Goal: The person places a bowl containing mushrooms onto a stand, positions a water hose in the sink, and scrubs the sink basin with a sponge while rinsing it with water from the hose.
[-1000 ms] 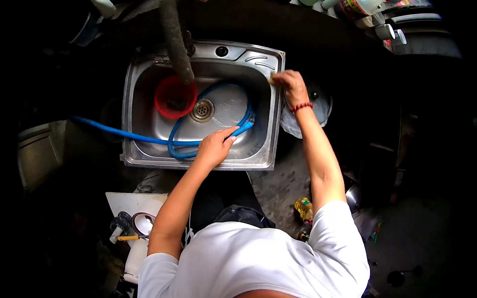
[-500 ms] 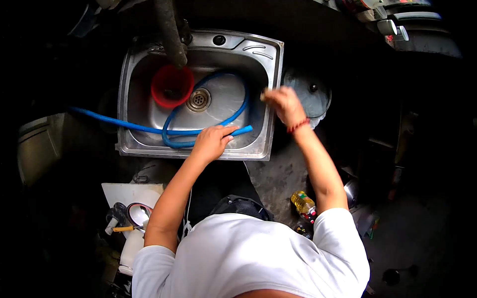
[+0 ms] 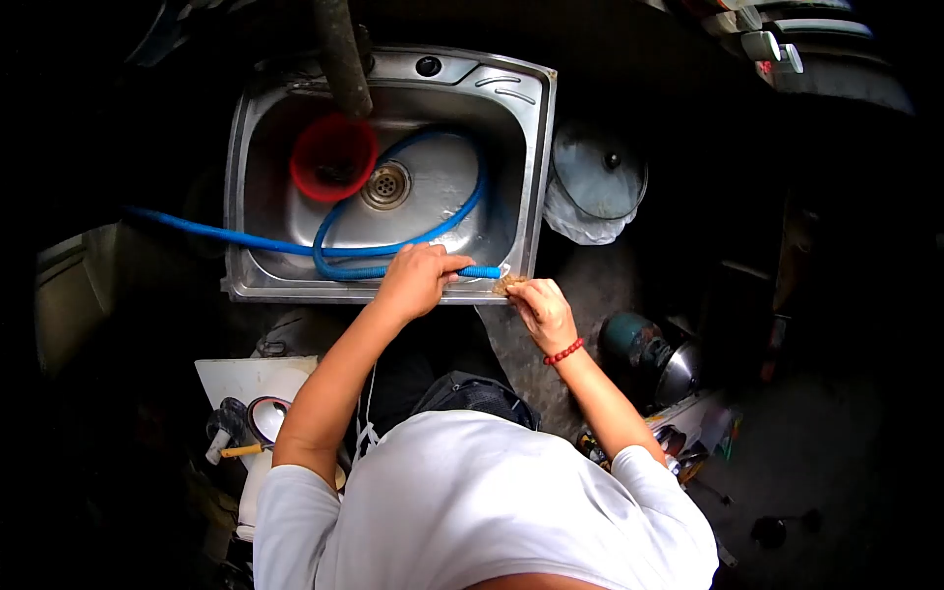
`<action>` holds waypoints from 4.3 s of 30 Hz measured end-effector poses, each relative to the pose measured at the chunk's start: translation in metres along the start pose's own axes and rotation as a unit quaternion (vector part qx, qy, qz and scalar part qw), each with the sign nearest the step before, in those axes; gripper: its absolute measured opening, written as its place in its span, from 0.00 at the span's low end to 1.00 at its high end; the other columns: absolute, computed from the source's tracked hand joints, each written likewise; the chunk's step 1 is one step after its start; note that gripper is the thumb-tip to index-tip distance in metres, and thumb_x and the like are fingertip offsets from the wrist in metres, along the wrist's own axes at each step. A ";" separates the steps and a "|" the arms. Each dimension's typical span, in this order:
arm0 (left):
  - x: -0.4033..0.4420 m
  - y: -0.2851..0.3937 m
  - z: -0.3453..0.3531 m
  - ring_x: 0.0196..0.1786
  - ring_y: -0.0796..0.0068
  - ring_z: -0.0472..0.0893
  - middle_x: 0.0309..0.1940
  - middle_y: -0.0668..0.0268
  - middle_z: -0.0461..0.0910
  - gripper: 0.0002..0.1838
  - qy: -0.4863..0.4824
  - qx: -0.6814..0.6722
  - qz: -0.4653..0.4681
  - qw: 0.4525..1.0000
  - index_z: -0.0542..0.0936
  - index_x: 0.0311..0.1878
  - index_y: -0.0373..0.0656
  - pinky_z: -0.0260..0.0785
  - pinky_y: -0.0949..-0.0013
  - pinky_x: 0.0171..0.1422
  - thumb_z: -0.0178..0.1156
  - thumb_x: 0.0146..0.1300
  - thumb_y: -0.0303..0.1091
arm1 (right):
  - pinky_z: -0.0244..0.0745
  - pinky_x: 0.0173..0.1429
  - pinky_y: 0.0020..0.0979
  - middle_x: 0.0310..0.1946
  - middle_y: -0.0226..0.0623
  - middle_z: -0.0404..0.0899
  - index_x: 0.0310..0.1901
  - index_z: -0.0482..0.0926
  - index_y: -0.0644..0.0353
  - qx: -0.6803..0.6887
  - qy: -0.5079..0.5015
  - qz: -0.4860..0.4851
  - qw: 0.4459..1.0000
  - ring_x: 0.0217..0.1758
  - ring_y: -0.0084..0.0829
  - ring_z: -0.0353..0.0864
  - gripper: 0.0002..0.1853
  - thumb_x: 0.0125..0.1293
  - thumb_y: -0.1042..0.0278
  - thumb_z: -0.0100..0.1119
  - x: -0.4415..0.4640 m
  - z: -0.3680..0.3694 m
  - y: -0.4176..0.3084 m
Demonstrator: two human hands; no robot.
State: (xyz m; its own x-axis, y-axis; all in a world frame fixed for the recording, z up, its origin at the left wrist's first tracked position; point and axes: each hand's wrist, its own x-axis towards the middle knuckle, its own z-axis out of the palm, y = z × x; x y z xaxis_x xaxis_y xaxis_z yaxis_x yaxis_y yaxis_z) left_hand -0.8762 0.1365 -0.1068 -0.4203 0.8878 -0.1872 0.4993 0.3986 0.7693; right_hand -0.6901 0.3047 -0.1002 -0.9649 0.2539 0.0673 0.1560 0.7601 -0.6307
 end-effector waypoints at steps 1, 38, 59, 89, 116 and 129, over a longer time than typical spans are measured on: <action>-0.002 0.000 0.002 0.41 0.59 0.77 0.31 0.62 0.78 0.13 -0.008 0.013 0.010 1.000 0.82 0.46 0.56 0.65 0.60 0.48 0.60 0.57 0.33 | 0.75 0.40 0.32 0.32 0.37 0.78 0.36 0.79 0.60 0.000 0.018 0.005 1.000 0.37 0.38 0.78 0.12 0.47 0.80 0.64 0.000 0.002 -0.005; -0.041 -0.039 -0.010 0.42 0.64 0.73 0.30 0.68 0.75 0.15 0.139 0.201 -0.046 0.969 0.86 0.36 0.55 0.59 0.60 0.57 0.60 0.49 0.23 | 0.72 0.41 0.37 0.31 0.38 0.75 0.36 0.81 0.58 0.073 -0.009 -0.086 0.994 0.38 0.41 0.76 0.07 0.54 0.72 0.64 0.025 0.031 -0.023; -0.069 -0.082 -0.071 0.43 0.66 0.73 0.30 0.67 0.75 0.15 0.145 0.197 -0.003 0.970 0.86 0.37 0.56 0.59 0.63 0.56 0.56 0.50 0.25 | 0.70 0.39 0.38 0.31 0.42 0.73 0.39 0.79 0.60 0.028 -0.107 -0.077 0.991 0.37 0.44 0.74 0.08 0.55 0.74 0.62 0.042 0.068 -0.054; 0.027 -0.055 0.015 0.40 0.62 0.77 0.30 0.64 0.77 0.08 0.177 0.094 -0.163 0.966 0.82 0.38 0.48 0.65 0.60 0.47 0.61 0.53 0.33 | 0.68 0.51 0.32 0.43 0.32 0.81 0.47 0.82 0.48 -0.611 -0.445 -0.162 0.634 0.60 0.36 0.67 0.14 0.67 0.64 0.46 0.232 0.059 0.058; 0.018 -0.080 -0.024 0.41 0.53 0.79 0.37 0.58 0.78 0.12 0.256 0.012 -0.274 0.927 0.79 0.45 0.46 0.71 0.52 0.43 0.59 0.57 0.34 | 0.74 0.51 0.37 0.52 0.41 0.76 0.54 0.76 0.58 -0.572 -0.520 -0.148 0.616 0.55 0.38 0.77 0.20 0.69 0.55 0.44 0.185 0.144 0.107; 0.026 -0.081 -0.058 0.45 0.49 0.79 0.42 0.56 0.80 0.13 0.386 -0.165 -0.331 0.845 0.77 0.46 0.45 0.70 0.51 0.47 0.58 0.59 0.37 | 0.73 0.48 0.35 0.56 0.41 0.71 0.49 0.78 0.62 -0.493 -0.270 -0.447 0.696 0.52 0.36 0.73 0.17 0.62 0.64 0.49 0.353 0.119 0.026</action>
State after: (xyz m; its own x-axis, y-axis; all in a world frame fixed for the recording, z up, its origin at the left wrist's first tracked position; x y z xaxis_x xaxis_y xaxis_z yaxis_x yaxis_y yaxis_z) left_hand -0.9712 0.1140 -0.1387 -0.9573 0.0313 -0.2873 -0.2236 0.5497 0.8049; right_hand -1.0515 0.3430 -0.1849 -0.6673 -0.6425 -0.3767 -0.7448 0.5788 0.3321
